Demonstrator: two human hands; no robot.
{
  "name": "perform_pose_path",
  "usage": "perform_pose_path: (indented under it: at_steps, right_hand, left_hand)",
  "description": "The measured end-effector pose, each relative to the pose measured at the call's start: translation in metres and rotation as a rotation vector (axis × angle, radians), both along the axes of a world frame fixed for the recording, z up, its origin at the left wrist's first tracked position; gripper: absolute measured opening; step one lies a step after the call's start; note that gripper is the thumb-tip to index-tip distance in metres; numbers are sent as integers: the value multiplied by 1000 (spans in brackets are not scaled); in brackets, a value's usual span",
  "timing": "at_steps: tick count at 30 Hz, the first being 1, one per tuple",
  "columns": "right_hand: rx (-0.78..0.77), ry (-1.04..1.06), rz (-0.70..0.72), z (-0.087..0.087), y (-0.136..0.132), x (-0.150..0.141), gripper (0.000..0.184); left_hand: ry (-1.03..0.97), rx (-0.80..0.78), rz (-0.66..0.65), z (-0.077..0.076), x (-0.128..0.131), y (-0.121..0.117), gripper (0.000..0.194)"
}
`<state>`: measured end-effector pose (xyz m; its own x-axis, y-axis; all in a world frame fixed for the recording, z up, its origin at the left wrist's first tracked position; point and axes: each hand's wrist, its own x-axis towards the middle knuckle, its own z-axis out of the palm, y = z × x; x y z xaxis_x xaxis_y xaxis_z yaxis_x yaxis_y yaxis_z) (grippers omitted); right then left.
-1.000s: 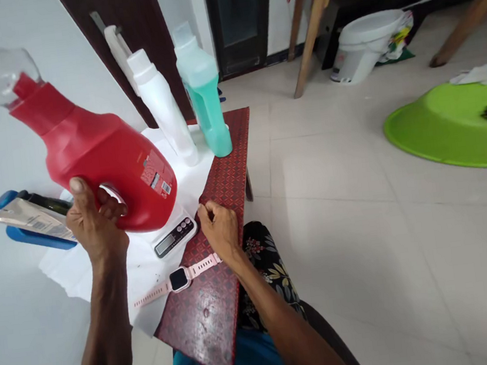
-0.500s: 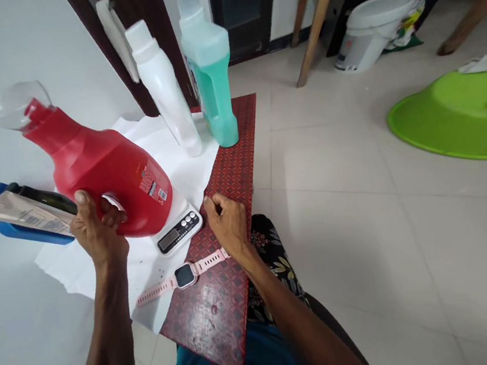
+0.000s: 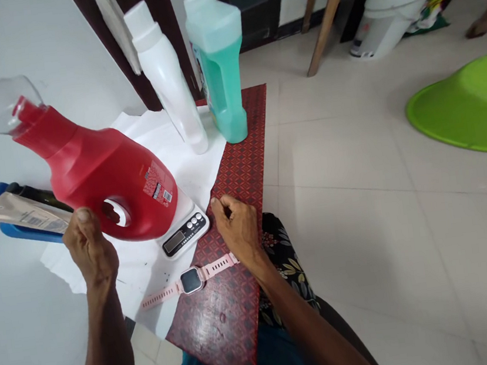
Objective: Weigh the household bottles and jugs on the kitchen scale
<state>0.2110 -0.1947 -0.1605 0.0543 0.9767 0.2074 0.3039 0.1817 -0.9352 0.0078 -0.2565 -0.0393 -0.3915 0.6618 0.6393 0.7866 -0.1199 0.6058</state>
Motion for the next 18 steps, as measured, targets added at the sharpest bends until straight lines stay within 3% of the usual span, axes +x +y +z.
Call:
perform_pose_path:
  at_steps: [3,7,10,14,18]
  right_hand:
    - [-6,-9,-9,0,0,0,49]
    - [-4,-3,-8,-1,-1,0,50]
    - [-3,-8,-7,-2,-1,0,50]
    - [-3,-6,-12,-3,-2,0,52]
    - [3,-45,-20,-4,-2,1,53]
  left_hand:
    - [-22,68,56,-4,-12,-4,61]
    - [-259,238,72,-11,-22,-7,62]
    - [-364,203,53,-16,-13,-5,63]
    - [-530,78,-112,-17,12,9,63]
    - [-742,185,-94,-13,17,30,72]
